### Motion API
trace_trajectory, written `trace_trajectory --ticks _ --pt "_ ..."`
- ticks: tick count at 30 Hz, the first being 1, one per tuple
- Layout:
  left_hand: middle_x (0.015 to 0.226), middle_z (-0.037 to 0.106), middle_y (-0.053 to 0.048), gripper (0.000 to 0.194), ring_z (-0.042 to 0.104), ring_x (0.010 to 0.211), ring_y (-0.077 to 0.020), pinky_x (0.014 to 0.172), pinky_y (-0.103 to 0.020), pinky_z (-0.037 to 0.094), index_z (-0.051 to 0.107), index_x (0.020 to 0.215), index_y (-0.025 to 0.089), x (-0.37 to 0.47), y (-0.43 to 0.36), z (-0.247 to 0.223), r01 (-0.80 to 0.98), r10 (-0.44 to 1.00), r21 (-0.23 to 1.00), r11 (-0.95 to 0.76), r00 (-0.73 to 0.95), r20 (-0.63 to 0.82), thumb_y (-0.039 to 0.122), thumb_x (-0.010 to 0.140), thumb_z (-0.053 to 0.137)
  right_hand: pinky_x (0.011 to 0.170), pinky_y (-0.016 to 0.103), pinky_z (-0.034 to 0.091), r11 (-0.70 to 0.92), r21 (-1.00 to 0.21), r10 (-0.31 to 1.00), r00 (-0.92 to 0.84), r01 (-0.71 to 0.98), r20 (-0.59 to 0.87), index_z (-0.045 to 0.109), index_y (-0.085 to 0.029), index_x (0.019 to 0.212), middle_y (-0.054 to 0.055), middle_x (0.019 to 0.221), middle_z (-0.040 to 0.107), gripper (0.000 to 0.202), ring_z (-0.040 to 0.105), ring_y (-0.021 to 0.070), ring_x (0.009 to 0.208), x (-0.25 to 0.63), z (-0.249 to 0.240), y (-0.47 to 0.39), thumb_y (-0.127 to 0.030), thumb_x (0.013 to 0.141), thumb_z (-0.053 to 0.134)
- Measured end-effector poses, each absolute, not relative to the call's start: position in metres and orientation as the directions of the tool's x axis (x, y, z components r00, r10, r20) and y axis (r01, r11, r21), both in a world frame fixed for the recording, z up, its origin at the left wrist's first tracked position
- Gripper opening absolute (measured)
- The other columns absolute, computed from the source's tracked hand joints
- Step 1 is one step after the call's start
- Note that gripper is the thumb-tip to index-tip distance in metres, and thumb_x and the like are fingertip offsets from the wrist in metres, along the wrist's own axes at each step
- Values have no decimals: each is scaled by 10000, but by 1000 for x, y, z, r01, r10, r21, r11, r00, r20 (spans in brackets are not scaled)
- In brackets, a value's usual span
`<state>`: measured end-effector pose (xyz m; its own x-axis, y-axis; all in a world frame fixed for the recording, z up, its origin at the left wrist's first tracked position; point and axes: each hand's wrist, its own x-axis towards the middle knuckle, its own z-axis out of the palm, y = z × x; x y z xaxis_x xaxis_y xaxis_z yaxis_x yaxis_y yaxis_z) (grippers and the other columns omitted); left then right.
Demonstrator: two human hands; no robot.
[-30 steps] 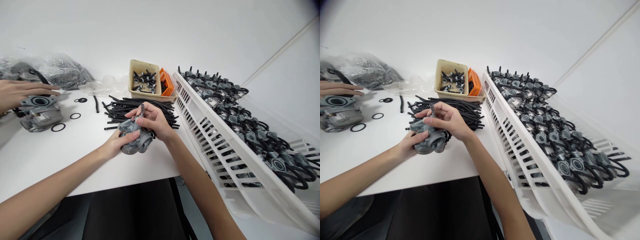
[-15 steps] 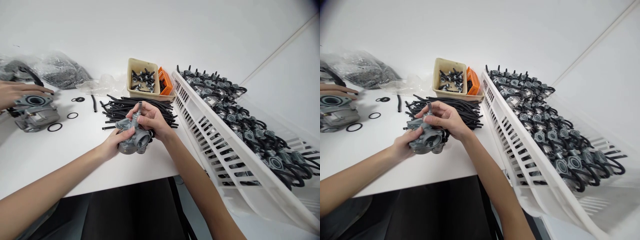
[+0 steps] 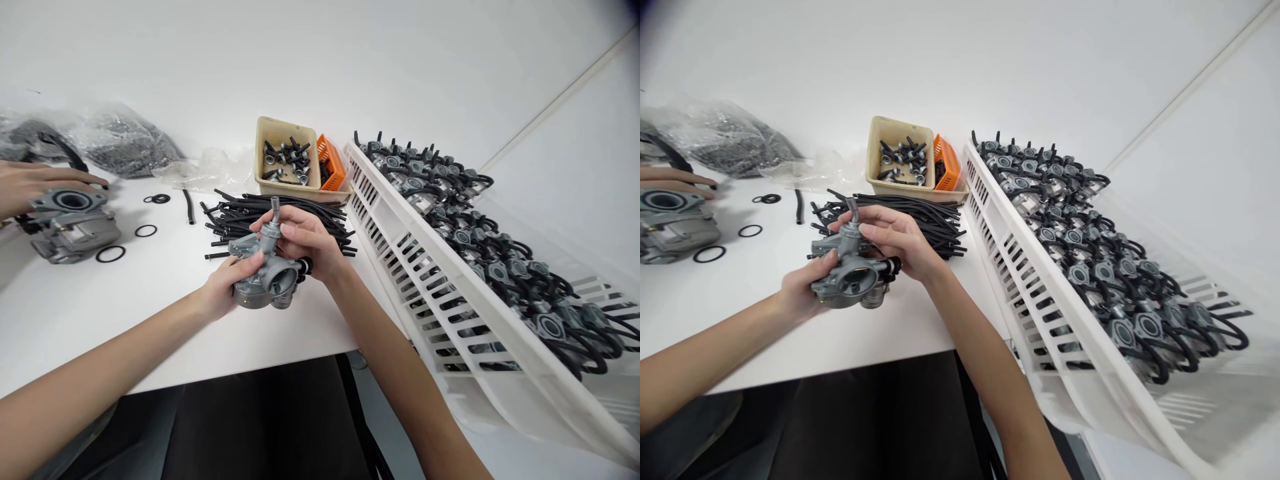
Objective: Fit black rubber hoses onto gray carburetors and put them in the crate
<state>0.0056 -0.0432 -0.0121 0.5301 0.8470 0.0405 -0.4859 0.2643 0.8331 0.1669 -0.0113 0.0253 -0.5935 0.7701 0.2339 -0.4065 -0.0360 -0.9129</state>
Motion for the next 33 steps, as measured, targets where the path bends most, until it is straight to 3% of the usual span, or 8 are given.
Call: trace_trajectory --ticks 5,12,20,26,33 --pt "686 727 -34 440 663 611 -182 607 -277 505 699 772 140 7 -45 -9 -467 873 833 295 486 -37 511 584 839 656 216 547 -4 -924 785 -573 -381 233 641 -173 939 46 946 690 341 666 159 825 166 23 -10 -411 720 750" --pt "660 697 -20 436 629 602 -157 597 -265 487 680 756 137 7 -45 -9 -445 877 856 263 479 -20 509 592 838 556 185 473 92 -926 795 -532 -367 290 631 -179 915 26 948 667 298 589 98 690 165 20 -9 -390 740 746" --pt "644 667 -5 425 602 586 -142 578 -255 474 669 724 150 8 -45 -8 -442 876 859 258 482 -15 517 589 836 504 188 412 134 -940 816 -504 -313 284 616 -177 915 -2 846 610 322 522 87 643 166 21 -8 -386 717 762" --pt "671 660 0 409 607 607 -143 584 -252 484 668 746 162 8 -44 -11 -432 872 871 232 489 11 516 611 822 636 214 481 136 -922 795 -515 -362 320 592 -187 882 -10 873 592 305 566 101 734 165 20 -8 -354 711 781" --pt "758 709 -22 411 656 686 -182 631 -281 531 695 852 158 6 -43 -15 -418 871 895 153 484 77 512 665 788 671 229 504 134 -930 798 -518 -344 307 565 -185 835 9 961 641 311 580 103 754 165 23 -10 -357 702 789"
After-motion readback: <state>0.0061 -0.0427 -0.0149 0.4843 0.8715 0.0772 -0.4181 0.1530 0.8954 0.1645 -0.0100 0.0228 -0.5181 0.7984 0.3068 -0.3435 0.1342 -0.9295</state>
